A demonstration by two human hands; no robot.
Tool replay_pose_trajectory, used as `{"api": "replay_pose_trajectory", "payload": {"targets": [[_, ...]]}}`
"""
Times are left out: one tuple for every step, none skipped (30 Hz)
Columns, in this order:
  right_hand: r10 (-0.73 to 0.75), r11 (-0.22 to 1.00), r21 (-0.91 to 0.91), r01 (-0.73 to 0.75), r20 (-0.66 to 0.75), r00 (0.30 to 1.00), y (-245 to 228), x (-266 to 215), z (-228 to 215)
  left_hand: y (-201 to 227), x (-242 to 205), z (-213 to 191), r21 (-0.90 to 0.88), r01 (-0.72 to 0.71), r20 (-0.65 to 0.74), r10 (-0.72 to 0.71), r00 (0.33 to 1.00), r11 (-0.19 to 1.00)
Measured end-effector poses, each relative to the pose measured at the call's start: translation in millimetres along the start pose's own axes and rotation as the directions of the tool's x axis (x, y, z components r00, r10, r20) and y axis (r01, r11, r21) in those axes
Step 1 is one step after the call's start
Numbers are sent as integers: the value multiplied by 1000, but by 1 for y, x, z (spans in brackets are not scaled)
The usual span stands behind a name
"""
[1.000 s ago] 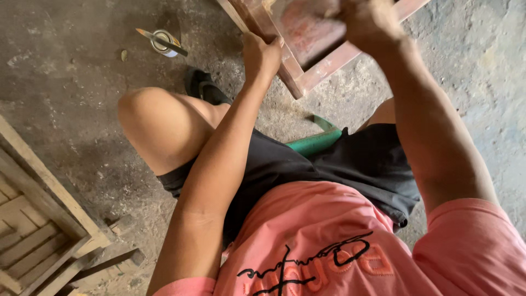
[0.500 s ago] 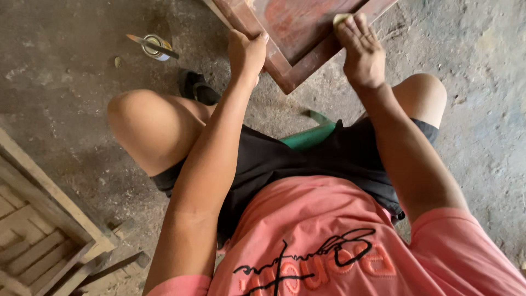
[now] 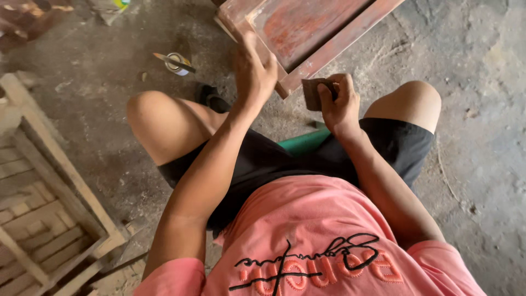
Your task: The person sands the surface and edges of a wooden cabinet door using a piece of sandpaper held in their hands.
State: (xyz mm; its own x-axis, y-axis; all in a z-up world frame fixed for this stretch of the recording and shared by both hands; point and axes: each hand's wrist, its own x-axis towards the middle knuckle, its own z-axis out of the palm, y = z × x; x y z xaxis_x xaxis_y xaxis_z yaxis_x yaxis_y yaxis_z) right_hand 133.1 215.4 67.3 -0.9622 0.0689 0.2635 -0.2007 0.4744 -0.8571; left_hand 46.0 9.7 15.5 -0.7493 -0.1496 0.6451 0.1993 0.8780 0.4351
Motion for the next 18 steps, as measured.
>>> {"api": "replay_pose_trajectory", "payload": {"targets": [[-9,1000,17,9,6,1000,7,0,-4,5,-5,-7,-263,244,380,-132,916,934],[19,1000,-20,-18,51,999,13,-1,-7,10,-12,-14,-391,527,722,-103,684,754],[48,997,-58,-43,95,994,19,-2,-7,15,-21,-21,-450,647,805,-34,592,616],[42,998,-48,-38,92,995,24,-2,-8,23,-30,-24,-471,756,863,61,501,454],[64,994,77,-74,130,989,28,-2,-8,29,-38,-24,-472,750,861,59,505,463],[78,974,194,-112,177,981,31,-1,-9,35,-47,-23,-499,728,856,131,501,470],[70,974,199,-105,177,982,34,3,-7,39,-54,-19,-525,706,846,203,493,475],[33,973,219,-72,178,984,37,7,-5,41,-60,-14,-525,704,846,199,495,478],[-4,970,239,-39,177,984,40,11,-4,42,-64,-7,-517,708,839,124,529,480],[-3,970,241,-38,169,986,41,15,-3,43,-68,-2,-510,711,829,57,556,484],[119,951,261,-167,189,975,41,19,0,41,-70,0,-511,708,830,64,554,488],[238,915,279,-291,210,948,39,22,0,36,-69,1,-433,756,854,-45,519,490],[238,915,283,-289,200,950,38,23,0,31,-67,1,-354,801,866,-154,476,483],[238,935,219,-278,191,952,35,22,-1,27,-67,1,-355,799,867,-149,476,486],[238,951,154,-267,183,954,31,22,-1,23,-66,2,-493,765,814,-91,573,415],[240,951,154,-269,183,953,28,20,-2,20,-66,2,-616,714,746,-46,665,332],[281,931,172,-321,223,933,24,17,-4,19,-63,4,-615,715,747,-46,664,332],[319,909,187,-372,263,911,22,16,-5,19,-59,5,-590,696,712,-142,687,409]]}}
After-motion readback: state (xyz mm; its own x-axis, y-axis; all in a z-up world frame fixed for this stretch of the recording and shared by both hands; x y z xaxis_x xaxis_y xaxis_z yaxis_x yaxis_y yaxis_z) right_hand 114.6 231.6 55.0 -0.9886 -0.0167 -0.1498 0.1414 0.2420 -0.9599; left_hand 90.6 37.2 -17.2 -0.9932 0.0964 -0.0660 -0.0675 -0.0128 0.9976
